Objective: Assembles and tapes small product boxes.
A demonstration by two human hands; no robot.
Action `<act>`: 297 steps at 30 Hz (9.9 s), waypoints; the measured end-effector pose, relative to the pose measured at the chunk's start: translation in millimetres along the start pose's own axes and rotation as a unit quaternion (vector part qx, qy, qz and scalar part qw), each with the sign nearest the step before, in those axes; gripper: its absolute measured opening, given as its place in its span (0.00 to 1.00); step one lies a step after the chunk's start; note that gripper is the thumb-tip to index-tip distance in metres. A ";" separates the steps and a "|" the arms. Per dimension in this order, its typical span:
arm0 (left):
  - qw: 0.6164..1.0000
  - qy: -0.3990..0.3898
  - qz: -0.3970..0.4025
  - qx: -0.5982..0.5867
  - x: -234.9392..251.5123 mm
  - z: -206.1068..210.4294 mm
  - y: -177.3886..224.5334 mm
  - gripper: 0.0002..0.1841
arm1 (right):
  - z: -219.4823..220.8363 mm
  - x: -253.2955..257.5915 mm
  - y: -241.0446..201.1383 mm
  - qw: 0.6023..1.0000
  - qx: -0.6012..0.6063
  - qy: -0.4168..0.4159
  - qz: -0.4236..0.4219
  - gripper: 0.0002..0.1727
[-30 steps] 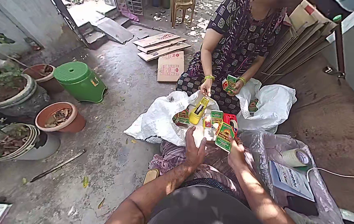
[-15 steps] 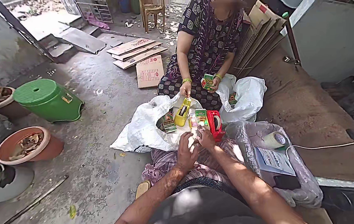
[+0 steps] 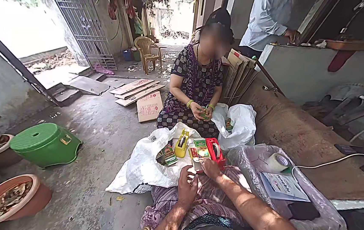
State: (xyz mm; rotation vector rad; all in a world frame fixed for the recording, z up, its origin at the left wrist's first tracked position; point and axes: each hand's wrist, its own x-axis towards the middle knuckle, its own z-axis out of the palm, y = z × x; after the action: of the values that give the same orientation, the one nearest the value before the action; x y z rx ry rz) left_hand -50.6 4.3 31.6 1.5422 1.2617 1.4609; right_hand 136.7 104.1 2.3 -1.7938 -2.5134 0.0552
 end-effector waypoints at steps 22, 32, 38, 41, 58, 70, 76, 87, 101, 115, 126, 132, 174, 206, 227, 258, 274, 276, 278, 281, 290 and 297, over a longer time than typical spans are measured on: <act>0.946 -0.110 -0.162 -0.260 0.4 -5.1 19.1 0.14 | -31.4 -122.9 -29.8 0.825 0.505 0.206 0.149 0.28; 0.974 -0.208 -0.046 -0.072 -9.5 -6.1 10.4 0.19 | -60.5 -111.7 -39.5 0.703 0.651 0.206 0.197 0.10; 0.971 -0.169 -0.112 -0.130 -5.5 -5.9 9.9 0.21 | -64.3 -120.9 -24.5 0.686 0.705 0.145 0.111 0.15; 0.994 -0.049 -0.056 -0.086 -6.1 -0.3 7.1 0.18 | -63.9 -115.9 -17.5 0.781 0.590 0.139 0.152 0.10; 0.982 -0.133 -0.084 0.105 -3.4 -5.5 21.0 0.18 | -82.0 -102.4 -50.6 0.809 0.484 0.334 0.018 0.37; 0.978 -0.156 -0.103 -0.096 -6.3 -2.1 18.3 0.54 | -74.9 -116.1 -49.3 0.876 0.455 0.130 0.095 0.22; 0.943 -0.108 -0.164 -0.267 -0.2 -0.3 20.4 0.31 | -67.8 -113.6 -52.0 0.757 0.635 0.154 0.021 0.32; 0.940 -0.131 -0.140 -0.281 -0.6 -6.7 27.0 0.16 | -47.7 -106.9 -29.2 0.792 0.594 0.135 0.030 0.16; 0.982 -0.122 -0.023 -0.140 -2.0 -5.2 12.0 0.17 | -68.9 -71.3 -24.6 0.784 0.595 0.177 0.008 0.13; 0.908 -0.045 -0.244 -0.336 14.7 -19.2 31.1 0.12 | -99.1 -64.8 -40.5 0.830 0.537 0.114 -0.104 0.15; 0.992 -0.107 -0.067 0.031 0.8 -15.3 28.9 0.63 | -113.1 -58.0 -49.7 0.876 0.384 0.261 0.134 0.12; 0.990 -0.091 0.013 0.104 -3.3 -15.7 20.9 0.56 | -98.9 -68.4 -54.5 0.821 0.544 0.171 0.033 0.21; 0.937 -0.199 -0.114 -0.264 14.6 -20.5 22.3 0.28 | -73.2 -86.7 -23.6 0.853 0.491 0.095 -0.149 0.19; 0.982 -0.036 -0.017 -0.185 11.2 -12.7 4.9 0.12 | -10.6 -59.3 98.0 0.813 0.512 0.128 0.245 0.15; 0.990 -0.069 0.108 0.060 -1.4 -11.7 9.9 0.09 | -79.4 -96.6 -47.8 0.600 0.789 0.058 0.120 0.30; 0.979 -0.012 -0.007 -0.204 -0.3 -5.2 18.6 0.11 | -55.8 -81.1 -32.2 0.856 0.471 0.189 0.097 0.26; 0.984 -0.038 0.177 0.007 -6.0 -9.8 9.9 0.12 | -53.3 -1.5 -69.1 0.704 0.677 0.072 0.202 0.20; 0.981 -0.052 0.188 0.025 -7.9 -7.7 8.2 0.10 | -48.4 14.8 -75.7 0.762 0.625 0.012 0.169 0.16; 0.984 -0.068 0.160 0.047 -7.6 -8.4 6.2 0.09 | -35.4 19.7 -67.7 0.860 0.490 0.020 0.139 0.14; 0.991 -0.081 0.093 0.058 -2.0 -10.0 5.7 0.09 | -11.4 13.8 -37.0 0.967 0.242 0.022 0.081 0.22; 0.994 -0.098 0.049 0.027 2.8 -10.0 -0.1 0.11 | -3.6 -3.5 -9.4 0.999 0.032 -0.042 -0.003 0.20; 0.975 -0.108 -0.166 -0.104 8.5 -11.6 7.9 0.19 | -10.0 -25.5 -5.2 0.939 0.163 0.303 0.031 0.13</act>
State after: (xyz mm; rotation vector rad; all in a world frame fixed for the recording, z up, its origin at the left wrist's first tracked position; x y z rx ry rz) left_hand -61.0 8.0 43.6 1.2436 1.1348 1.1379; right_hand 140.8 78.2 12.0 -1.4683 -1.8893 -0.0655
